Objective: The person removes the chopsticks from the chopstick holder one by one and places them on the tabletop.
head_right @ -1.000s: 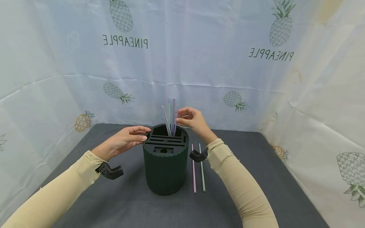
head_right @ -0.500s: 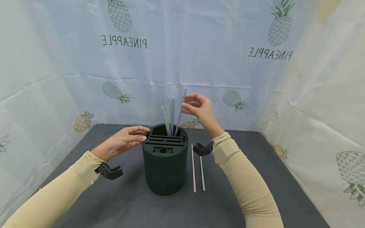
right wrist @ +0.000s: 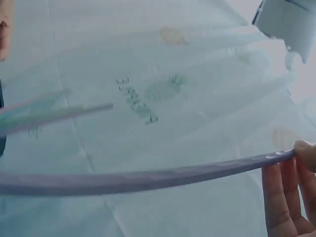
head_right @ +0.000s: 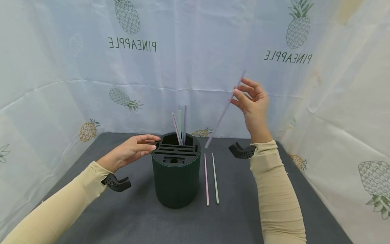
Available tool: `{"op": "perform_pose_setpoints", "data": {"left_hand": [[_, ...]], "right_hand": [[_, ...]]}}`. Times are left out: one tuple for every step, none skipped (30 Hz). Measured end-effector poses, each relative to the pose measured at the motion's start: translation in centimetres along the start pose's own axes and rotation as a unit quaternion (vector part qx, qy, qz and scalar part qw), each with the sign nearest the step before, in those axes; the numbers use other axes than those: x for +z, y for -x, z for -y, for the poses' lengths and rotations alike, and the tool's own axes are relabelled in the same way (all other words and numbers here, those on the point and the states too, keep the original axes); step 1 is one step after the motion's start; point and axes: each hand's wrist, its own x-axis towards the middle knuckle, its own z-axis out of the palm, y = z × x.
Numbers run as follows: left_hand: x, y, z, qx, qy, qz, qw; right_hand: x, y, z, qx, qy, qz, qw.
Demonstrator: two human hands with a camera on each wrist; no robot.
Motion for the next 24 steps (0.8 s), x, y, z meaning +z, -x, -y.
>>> {"op": "perform_pose_setpoints", "data": {"left_hand": [[0.0,0.0,0.0,-0.001,0.001,-0.001,1.0],[0.0,0.0,-0.1,-0.001,0.001,-0.002,1.0],[0.1,0.0,-0.1,-0.002,0.002,-0.003,1.0],[0.1,0.0,-0.1,-0.003,0.001,-0.003,1.0],[0.0,0.0,-0.1,-0.003,0.001,-0.003,1.0],[0.0,0.0,-0.1,-0.003,0.001,-0.003,1.0],[0.0,0.0,-0.1,-0.003,0.001,-0.003,1.0],[0.0,0.0,-0.1,-0.002,0.0,-0.002,1.0],[0.0,0.0,-0.1,-0.002,0.0,-0.001,1.0],[-0.1,0.0,0.0,-0.001,-0.002,0.0,1.0],[-0.1,0.0,0.0,0.0,-0.003,0.002,1.0],[-0.2,0.0,0.1,0.0,-0.004,0.003,1.0],[-0.2,0.0,0.1,0.001,-0.005,0.003,1.0],[-0.2,0.0,0.2,0.001,-0.004,0.004,1.0],[-0.2,-0.1,0.2,0.001,-0.005,0.004,1.0],[-0.2,-0.1,0.2,0.001,-0.004,0.004,1.0],[-0.1,-0.1,0.2,0.001,-0.003,0.003,1.0],[-0.1,-0.1,0.2,0.001,-0.002,0.001,1.0],[-0.1,-0.2,0.2,0.0,-0.001,-0.001,1.0],[-0.1,-0.2,0.2,0.0,-0.001,-0.002,1.0],[0.0,-0.2,0.1,0.0,-0.002,-0.004,1.0],[0.0,-0.2,0.1,0.0,-0.003,-0.004,1.0],[0.0,-0.2,0.1,-0.001,-0.003,-0.005,1.0],[0.0,-0.2,0.0,-0.001,-0.003,-0.004,1.0]], "right_hand": [[-0.6,0.1,0.0,0.01,0.01,-0.006,1.0],[-1.2,0.3,-0.1,0.021,0.023,-0.012,0.999],[-1.9,0.5,-0.3,0.034,0.036,-0.017,0.999],[-2.6,0.8,-0.6,0.049,0.049,-0.021,0.997],[-3.4,1.0,-1.0,0.065,0.064,-0.023,0.996],[-4.2,1.4,-1.6,0.08,0.086,-0.024,0.993],[-5.0,1.8,-2.3,0.098,0.108,-0.024,0.989],[-5.9,2.1,-3.0,0.116,0.134,-0.022,0.984],[-6.8,2.6,-3.8,0.134,0.155,-0.018,0.979],[-7.6,3.0,-4.7,0.152,0.176,-0.013,0.973],[-8.5,3.4,-5.6,0.17,0.196,-0.008,0.966],[-9.3,3.8,-6.5,0.188,0.211,-0.002,0.959],[-10.1,4.3,-7.3,0.207,0.222,0.004,0.953],[-10.8,4.7,-8.1,0.226,0.23,0.009,0.946],[-11.4,5.1,-8.9,0.242,0.238,0.014,0.94],[-12.0,5.5,-9.6,0.257,0.247,0.019,0.934],[-12.5,5.9,-10.2,0.272,0.258,0.023,0.927],[-12.9,6.3,-10.8,0.284,0.27,0.028,0.92],[-13.3,6.6,-11.3,0.295,0.281,0.032,0.913],[-13.6,6.9,-11.8,0.304,0.293,0.036,0.906],[-14.0,7.3,-12.3,0.312,0.302,0.04,0.9],[-14.2,7.5,-12.8,0.319,0.308,0.044,0.895],[-14.4,7.9,-13.2,0.326,0.315,0.047,0.89],[-14.6,8.2,-13.6,0.331,0.322,0.05,0.886]]}}
